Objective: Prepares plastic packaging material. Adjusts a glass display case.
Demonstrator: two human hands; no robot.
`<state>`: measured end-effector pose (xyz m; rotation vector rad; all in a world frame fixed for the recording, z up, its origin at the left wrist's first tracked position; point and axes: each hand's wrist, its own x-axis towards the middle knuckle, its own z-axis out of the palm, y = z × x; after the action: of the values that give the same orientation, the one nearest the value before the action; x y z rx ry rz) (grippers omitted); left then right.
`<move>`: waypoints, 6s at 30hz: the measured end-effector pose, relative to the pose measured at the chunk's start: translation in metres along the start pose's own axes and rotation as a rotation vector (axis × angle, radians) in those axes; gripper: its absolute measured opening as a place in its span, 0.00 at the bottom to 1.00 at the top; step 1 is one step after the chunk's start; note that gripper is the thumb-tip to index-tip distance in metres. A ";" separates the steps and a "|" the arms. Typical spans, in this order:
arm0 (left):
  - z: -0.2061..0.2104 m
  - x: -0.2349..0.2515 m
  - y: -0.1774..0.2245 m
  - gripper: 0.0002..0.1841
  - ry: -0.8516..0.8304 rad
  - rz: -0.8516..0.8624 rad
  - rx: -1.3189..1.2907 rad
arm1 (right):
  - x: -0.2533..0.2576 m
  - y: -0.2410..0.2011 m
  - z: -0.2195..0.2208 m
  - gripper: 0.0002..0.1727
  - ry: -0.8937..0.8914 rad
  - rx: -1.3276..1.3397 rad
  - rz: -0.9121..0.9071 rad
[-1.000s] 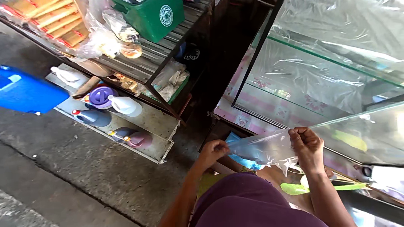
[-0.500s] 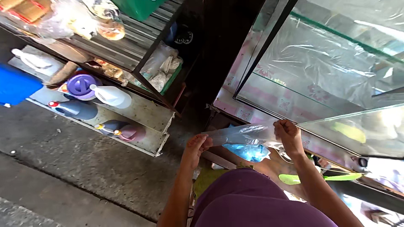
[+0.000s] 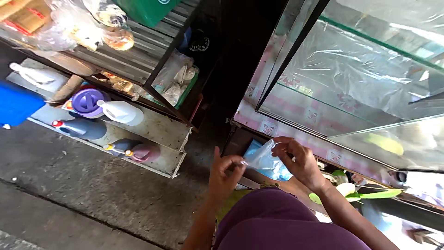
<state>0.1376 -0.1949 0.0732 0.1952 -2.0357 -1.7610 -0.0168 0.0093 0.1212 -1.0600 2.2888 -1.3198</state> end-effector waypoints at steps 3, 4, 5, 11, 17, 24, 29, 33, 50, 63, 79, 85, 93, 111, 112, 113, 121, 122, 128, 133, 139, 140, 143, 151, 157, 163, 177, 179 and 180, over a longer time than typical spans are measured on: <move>0.002 0.012 0.034 0.08 -0.128 0.238 -0.078 | 0.003 -0.021 -0.008 0.19 -0.065 0.106 -0.035; 0.001 0.016 0.045 0.08 -0.171 0.285 -0.149 | 0.005 -0.030 -0.015 0.20 -0.082 0.113 -0.053; 0.000 0.019 0.055 0.10 -0.211 0.320 -0.233 | 0.005 -0.040 -0.021 0.22 -0.092 0.105 -0.078; 0.000 0.032 0.096 0.18 -0.395 0.320 -0.886 | -0.009 -0.096 -0.041 0.37 -0.125 -0.046 -0.343; 0.001 0.038 0.126 0.20 -0.504 0.315 -0.870 | -0.027 -0.095 -0.026 0.29 -0.100 -0.218 -0.460; 0.010 0.045 0.124 0.19 -0.514 0.377 -0.822 | -0.038 -0.080 -0.018 0.21 -0.254 -0.091 -0.391; 0.013 0.040 0.117 0.17 -0.488 0.333 -0.867 | -0.035 -0.084 -0.026 0.38 -0.127 -0.147 -0.311; 0.012 0.038 0.118 0.16 -0.480 0.333 -0.880 | -0.034 -0.088 -0.025 0.40 -0.061 -0.243 -0.386; 0.011 0.040 0.099 0.14 -0.387 0.327 -0.933 | -0.029 -0.087 -0.025 0.30 0.010 -0.183 -0.514; 0.014 0.046 0.087 0.16 -0.366 0.297 -0.698 | -0.030 -0.088 -0.027 0.23 0.055 -0.206 -0.571; 0.024 0.039 0.081 0.08 0.028 0.101 -0.243 | -0.034 -0.090 -0.041 0.11 0.361 -0.010 -0.444; 0.036 0.037 0.080 0.08 0.064 0.092 -0.174 | -0.039 -0.085 -0.031 0.12 0.000 -0.058 -0.326; 0.051 0.028 0.080 0.10 0.055 0.018 -0.246 | -0.032 -0.076 -0.023 0.19 0.154 -0.252 -0.184; 0.072 0.025 0.079 0.19 -0.227 0.017 -0.569 | -0.042 -0.072 -0.025 0.11 0.358 -0.144 -0.234; 0.073 0.026 0.080 0.18 -0.222 0.028 -0.540 | -0.043 -0.072 -0.026 0.09 0.373 -0.152 -0.238; 0.075 0.026 0.081 0.16 -0.210 0.040 -0.495 | -0.043 -0.071 -0.026 0.08 0.388 -0.155 -0.240; 0.084 0.031 0.079 0.10 -0.122 0.080 -0.344 | -0.046 -0.064 -0.026 0.08 0.362 -0.067 -0.170; 0.084 0.032 0.079 0.10 -0.120 0.073 -0.356 | -0.047 -0.063 -0.026 0.09 0.362 -0.037 -0.153; 0.084 0.033 0.077 0.10 -0.113 0.068 -0.353 | -0.048 -0.062 -0.027 0.16 0.355 -0.016 -0.154; 0.085 0.032 0.078 0.11 -0.117 0.144 -0.212 | -0.045 -0.062 -0.028 0.14 0.421 -0.434 -0.297; 0.088 0.033 0.073 0.09 -0.089 0.197 -0.133 | -0.043 -0.058 -0.027 0.08 0.481 -0.611 -0.369; 0.089 0.033 0.072 0.09 -0.086 0.202 -0.122 | -0.044 -0.058 -0.027 0.08 0.482 -0.621 -0.371; 0.089 0.032 0.068 0.10 -0.071 0.218 -0.028 | -0.045 -0.057 -0.027 0.09 0.464 -0.636 -0.360; 0.085 0.037 0.064 0.07 -0.016 0.370 0.174 | -0.045 -0.059 -0.025 0.08 0.401 -0.592 -0.309; 0.081 0.039 0.061 0.08 -0.041 0.441 0.337 | -0.047 -0.061 -0.026 0.10 0.270 -0.689 -0.283; 0.080 0.037 0.054 0.10 -0.140 0.445 0.404 | -0.046 -0.059 -0.027 0.09 0.226 -0.734 -0.237; 0.084 0.035 0.049 0.05 -0.057 0.388 0.242 | -0.042 -0.051 -0.017 0.07 0.256 -0.592 -0.220; 0.086 0.036 0.049 0.05 -0.027 0.376 0.242 | -0.041 -0.050 -0.016 0.08 0.283 -0.632 -0.227; 0.087 0.037 0.048 0.05 -0.010 0.370 0.239 | -0.040 -0.050 -0.016 0.08 0.302 -0.650 -0.236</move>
<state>0.0771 -0.1219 0.1203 -0.1138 -2.1239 -1.2995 0.0243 0.0326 0.1672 -1.4380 3.0104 -0.8537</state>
